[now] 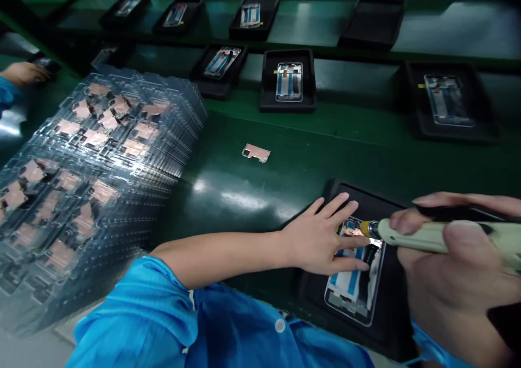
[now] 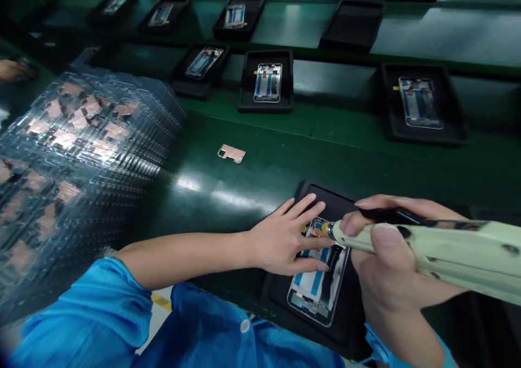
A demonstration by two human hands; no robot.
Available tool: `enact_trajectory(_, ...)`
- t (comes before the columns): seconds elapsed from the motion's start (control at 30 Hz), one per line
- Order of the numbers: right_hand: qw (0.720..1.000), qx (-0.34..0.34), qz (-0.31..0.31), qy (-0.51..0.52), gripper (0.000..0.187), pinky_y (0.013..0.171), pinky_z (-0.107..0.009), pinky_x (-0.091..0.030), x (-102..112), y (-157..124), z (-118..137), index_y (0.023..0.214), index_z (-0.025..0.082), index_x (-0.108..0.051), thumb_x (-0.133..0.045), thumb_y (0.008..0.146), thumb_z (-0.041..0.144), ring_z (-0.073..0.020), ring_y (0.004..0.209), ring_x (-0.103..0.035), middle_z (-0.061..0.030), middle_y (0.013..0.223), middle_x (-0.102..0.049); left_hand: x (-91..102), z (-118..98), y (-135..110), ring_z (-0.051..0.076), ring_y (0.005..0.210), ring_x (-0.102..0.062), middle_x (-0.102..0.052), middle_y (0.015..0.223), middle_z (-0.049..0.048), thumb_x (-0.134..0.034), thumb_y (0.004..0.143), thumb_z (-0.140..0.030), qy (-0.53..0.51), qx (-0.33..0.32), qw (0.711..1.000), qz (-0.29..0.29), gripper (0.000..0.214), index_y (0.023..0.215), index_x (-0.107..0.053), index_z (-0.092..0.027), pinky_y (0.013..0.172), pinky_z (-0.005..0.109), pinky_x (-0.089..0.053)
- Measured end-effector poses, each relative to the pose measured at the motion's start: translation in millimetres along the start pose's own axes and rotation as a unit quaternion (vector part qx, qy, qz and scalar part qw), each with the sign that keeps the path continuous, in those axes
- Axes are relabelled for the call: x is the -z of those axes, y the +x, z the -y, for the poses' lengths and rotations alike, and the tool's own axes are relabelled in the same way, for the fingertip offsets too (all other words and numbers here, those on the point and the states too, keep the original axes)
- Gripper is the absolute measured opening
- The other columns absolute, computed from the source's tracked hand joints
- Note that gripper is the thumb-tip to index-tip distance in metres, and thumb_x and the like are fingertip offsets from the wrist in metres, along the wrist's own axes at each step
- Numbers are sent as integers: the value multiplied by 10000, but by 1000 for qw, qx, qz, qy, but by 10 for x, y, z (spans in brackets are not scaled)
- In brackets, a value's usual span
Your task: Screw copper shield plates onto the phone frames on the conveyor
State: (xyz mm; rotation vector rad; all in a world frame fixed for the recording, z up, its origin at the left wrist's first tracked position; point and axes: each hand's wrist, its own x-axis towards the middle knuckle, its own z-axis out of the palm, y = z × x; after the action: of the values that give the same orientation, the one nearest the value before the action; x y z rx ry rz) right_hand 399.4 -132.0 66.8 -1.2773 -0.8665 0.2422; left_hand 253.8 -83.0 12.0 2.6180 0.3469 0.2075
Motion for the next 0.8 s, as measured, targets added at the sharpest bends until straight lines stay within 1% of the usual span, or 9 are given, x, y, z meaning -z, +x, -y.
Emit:
enact_trajectory(0.1,998,18,28,52,329,396,-387,-463,-18,-3,-45,914,238,-615,-785,635,280,-204,471,-552,-8,785,-673,15,-12,9,382,1609,-82,-318,1679,113,-549,997,-620,-3,7,1000,7,536,1441,-622,-328,1232,582,-296)
enact_trajectory(0.23,999,16,23,45,322,408,-394,-481,-9,-14,-79,899,230,-619,-777,622,273,-203,469,-559,-12,779,-675,10,-20,19,368,1608,-116,-366,1659,81,-566,982,-630,-3,11,1000,-1,528,1415,-642,-338,1227,586,-315)
enact_trajectory(0.33,999,13,23,47,325,396,-390,-461,-19,-17,-80,896,231,-615,-762,607,263,-199,447,-546,-15,772,-675,-7,-20,22,366,1603,-147,-394,1644,71,-583,974,-626,-4,12,1000,-13,508,1387,-666,-341,1224,588,-329)
enact_trajectory(0.5,999,-3,17,30,333,420,-402,-461,-17,-27,-83,880,248,-596,-752,587,276,-195,446,-530,-2,752,-665,-21,-20,23,358,1604,-145,-398,1640,64,-606,962,-627,1,15,1000,-15,501,1374,-674,-350,1227,580,-328)
enact_trajectory(0.67,1000,-2,1,23,378,406,-392,-439,-30,-55,-90,882,246,-582,-789,571,301,-221,477,-550,-11,723,-656,-23,-13,22,362,1607,-131,-398,1640,73,-595,968,-624,-5,12,1000,-12,505,1380,-674,-342,1228,579,-323)
enact_trajectory(0.8,999,14,9,37,363,405,-392,-466,-42,-67,-110,856,227,-591,-820,590,324,-212,461,-544,-12,691,-636,-50,-8,14,360,1610,-112,-389,1642,90,-606,969,-605,-12,12,1000,-22,500,1380,-676,-329,1233,586,-311)
